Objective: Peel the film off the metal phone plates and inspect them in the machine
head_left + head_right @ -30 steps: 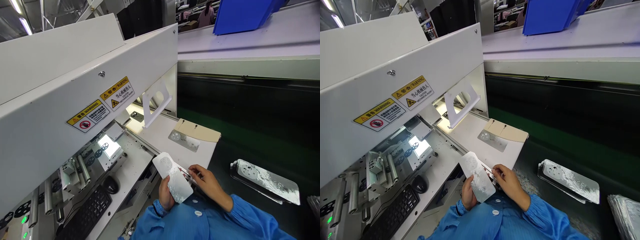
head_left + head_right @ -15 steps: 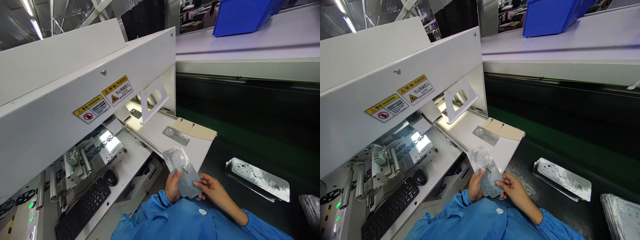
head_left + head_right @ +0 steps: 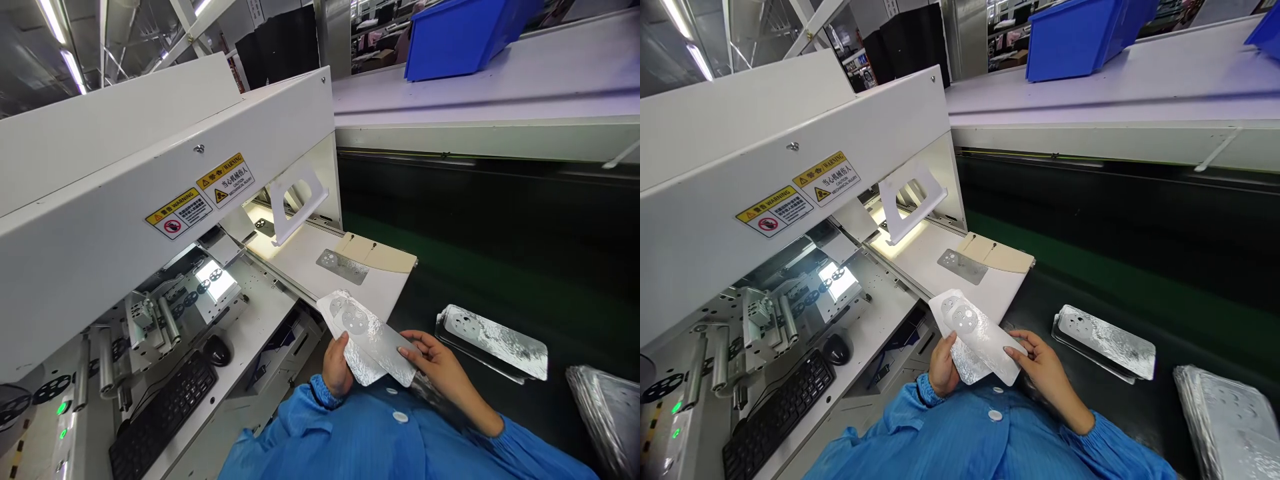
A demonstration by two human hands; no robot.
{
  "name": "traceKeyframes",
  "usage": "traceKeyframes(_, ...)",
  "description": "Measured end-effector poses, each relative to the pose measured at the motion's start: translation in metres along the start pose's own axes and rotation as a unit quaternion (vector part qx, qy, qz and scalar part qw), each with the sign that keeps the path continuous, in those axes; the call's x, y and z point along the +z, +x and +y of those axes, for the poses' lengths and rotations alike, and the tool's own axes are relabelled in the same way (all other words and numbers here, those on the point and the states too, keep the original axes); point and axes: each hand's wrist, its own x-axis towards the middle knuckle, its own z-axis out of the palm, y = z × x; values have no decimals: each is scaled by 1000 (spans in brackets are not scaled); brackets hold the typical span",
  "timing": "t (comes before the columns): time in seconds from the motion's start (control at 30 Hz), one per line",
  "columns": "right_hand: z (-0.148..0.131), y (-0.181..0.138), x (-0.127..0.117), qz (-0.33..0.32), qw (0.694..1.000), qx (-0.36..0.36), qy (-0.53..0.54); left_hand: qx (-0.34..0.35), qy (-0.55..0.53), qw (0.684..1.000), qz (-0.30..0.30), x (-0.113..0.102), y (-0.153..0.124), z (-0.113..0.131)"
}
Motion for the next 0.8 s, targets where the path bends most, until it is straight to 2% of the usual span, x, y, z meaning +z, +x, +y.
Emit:
traceKeyframes(0.13, 3, -1, 0, 9, 999, -22, -25, 5, 6, 1000, -19, 4, -6, 0)
traceKeyframes(0.37, 7, -6, 5, -31, 999, -17, -31, 23, 27, 999, -5, 5, -10, 0)
traceKeyframes(0.63, 20, -1, -4, 4, 994, -66, -90, 34, 55, 998, -3, 4, -9, 2)
traceKeyframes(0.73, 26, -2, -5, 69, 972, -136, -181, 29, 67, 997, -2, 6, -10, 2)
traceKeyframes(0.8, 28, -5, -5, 114, 932, -224, -261, 29, 68, 997, 0, 7, -10, 0)
